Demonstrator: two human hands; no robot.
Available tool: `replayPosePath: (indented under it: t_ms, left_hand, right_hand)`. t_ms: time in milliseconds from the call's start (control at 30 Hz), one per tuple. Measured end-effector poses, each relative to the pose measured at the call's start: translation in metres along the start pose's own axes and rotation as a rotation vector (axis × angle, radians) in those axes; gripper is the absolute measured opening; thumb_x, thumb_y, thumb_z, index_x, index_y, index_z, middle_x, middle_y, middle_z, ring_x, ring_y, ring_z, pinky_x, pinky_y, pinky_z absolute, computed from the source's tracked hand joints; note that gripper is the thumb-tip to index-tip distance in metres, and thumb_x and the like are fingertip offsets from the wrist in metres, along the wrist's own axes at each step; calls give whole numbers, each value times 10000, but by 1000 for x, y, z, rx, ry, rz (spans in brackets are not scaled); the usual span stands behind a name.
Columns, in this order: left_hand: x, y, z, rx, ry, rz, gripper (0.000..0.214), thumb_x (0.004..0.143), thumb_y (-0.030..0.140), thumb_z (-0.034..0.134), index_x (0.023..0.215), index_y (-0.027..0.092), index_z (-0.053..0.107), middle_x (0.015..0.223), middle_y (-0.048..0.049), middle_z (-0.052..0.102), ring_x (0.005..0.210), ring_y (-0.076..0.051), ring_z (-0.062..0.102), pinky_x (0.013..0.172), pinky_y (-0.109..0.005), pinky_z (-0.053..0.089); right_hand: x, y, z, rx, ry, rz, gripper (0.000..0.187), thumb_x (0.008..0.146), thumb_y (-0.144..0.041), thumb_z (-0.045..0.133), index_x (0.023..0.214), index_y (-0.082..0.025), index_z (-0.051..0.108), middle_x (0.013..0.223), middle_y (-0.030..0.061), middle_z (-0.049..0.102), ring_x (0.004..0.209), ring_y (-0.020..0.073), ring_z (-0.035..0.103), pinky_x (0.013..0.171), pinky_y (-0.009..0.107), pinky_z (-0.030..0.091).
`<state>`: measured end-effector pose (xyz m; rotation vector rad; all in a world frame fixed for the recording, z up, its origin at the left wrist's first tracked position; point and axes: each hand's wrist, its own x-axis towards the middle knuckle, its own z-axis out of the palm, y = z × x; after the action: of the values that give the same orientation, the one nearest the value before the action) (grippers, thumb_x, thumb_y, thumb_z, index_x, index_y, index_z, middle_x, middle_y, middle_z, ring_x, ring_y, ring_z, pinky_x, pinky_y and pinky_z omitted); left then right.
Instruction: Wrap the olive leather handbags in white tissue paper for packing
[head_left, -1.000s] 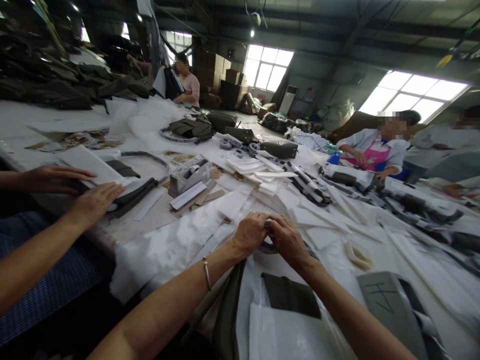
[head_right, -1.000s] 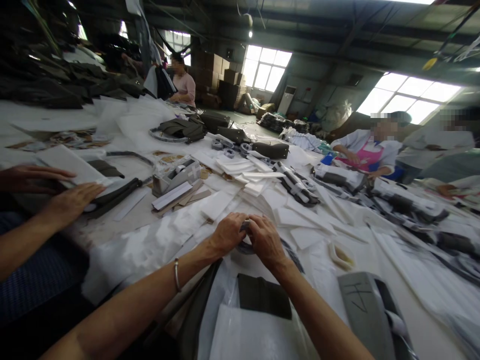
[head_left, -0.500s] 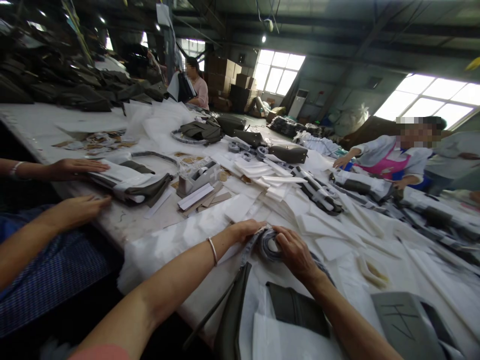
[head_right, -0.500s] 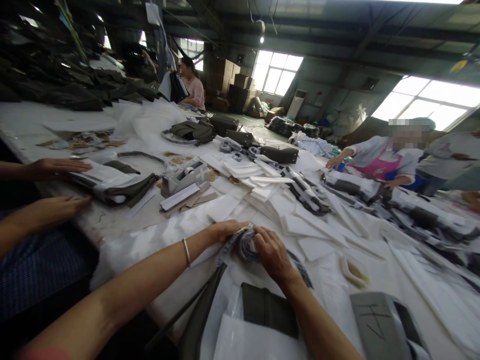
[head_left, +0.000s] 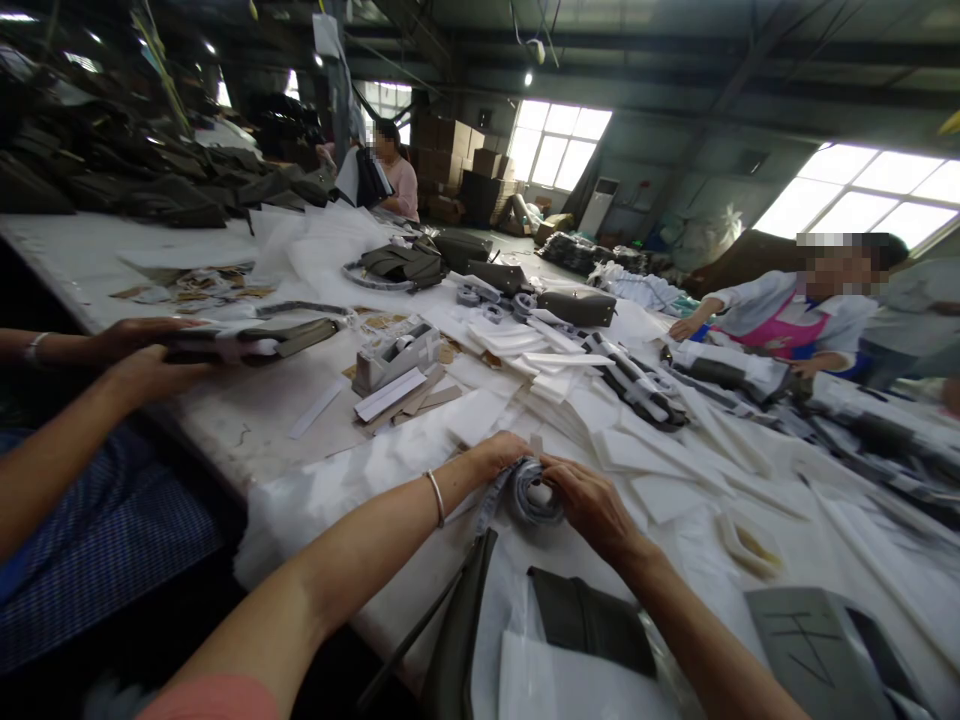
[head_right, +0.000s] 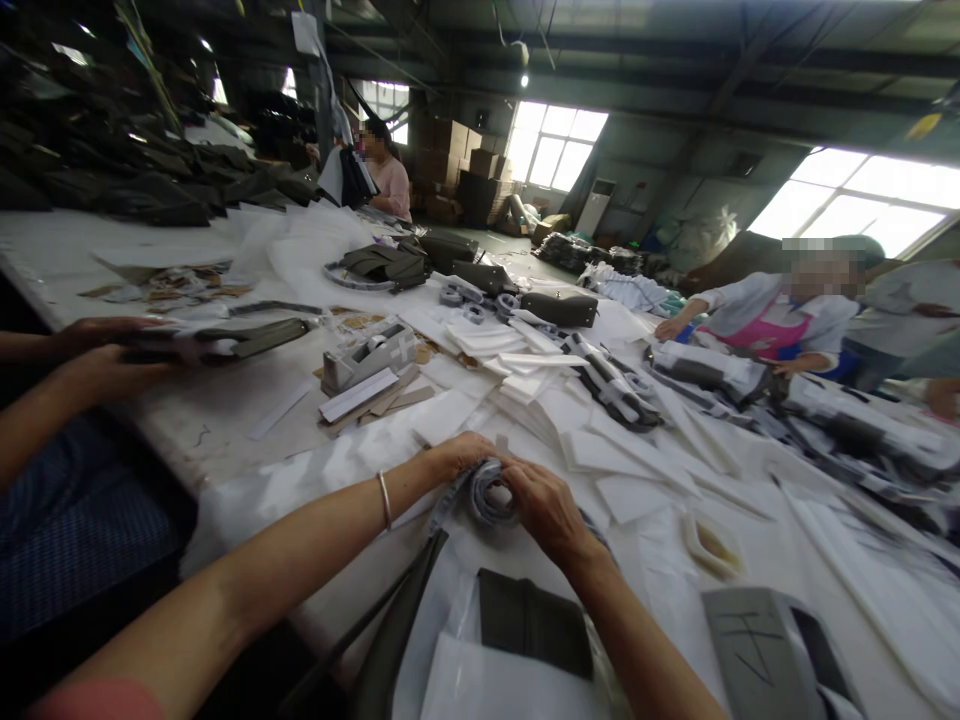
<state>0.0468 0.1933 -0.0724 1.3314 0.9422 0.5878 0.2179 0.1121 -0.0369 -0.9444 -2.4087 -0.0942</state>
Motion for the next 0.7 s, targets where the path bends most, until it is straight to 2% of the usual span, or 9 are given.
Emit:
replayPosePath:
  t_ms: [167, 333, 433, 567, 700]
  left_hand:
    - [-5, 9, 0, -100, -113, -143, 85, 841, 114, 594, 763, 146, 586, 611, 24, 614, 529, -128, 597, 526, -263, 533]
    - [-8, 18, 3, -198, -111, -169, 110, 764, 83, 570, 742, 179, 521, 536, 49, 577, 452, -135, 570, 489, -276, 531]
    - [-12, 18, 3, -233, -95, -171, 107, 752, 115, 611, 729, 168, 520, 544, 35, 575, 441, -132, 560, 487, -276, 527]
    - [-14, 14, 1, -261, -89, -175, 65, 761, 137, 609, 730, 146, 552, 572, 0, 594, 454, -139, 561, 489, -277, 520]
    - [-12, 10, -1, -259, -74, -161, 64, 749, 132, 615, 739, 148, 553, 589, 0, 602, 466, -141, 562, 510, -296, 527]
  right_hand:
    - [9, -2, -8, -33, -39, -5, 211, 945, -127, 513, 1053, -228, 664, 1026, 87, 748, 910, 230, 710, 808, 361, 573]
    - [20, -4, -16, -98, -121, 0, 171, 936, -127, 528, 921, -214, 674, 839, 66, 740, 761, 200, 686, 697, 290, 512]
    - [28, -7, -18, -159, -200, 69, 155, 945, -169, 530, 855, -205, 651, 738, 42, 711, 664, 178, 656, 617, 261, 445]
    - [38, -15, -23, -176, -318, 214, 126, 933, -216, 542, 897, -204, 663, 767, 47, 732, 683, 189, 674, 603, 265, 404]
    - [44, -17, -26, -52, -322, 375, 144, 900, -263, 545, 913, -226, 683, 828, 39, 755, 726, 197, 678, 615, 269, 399]
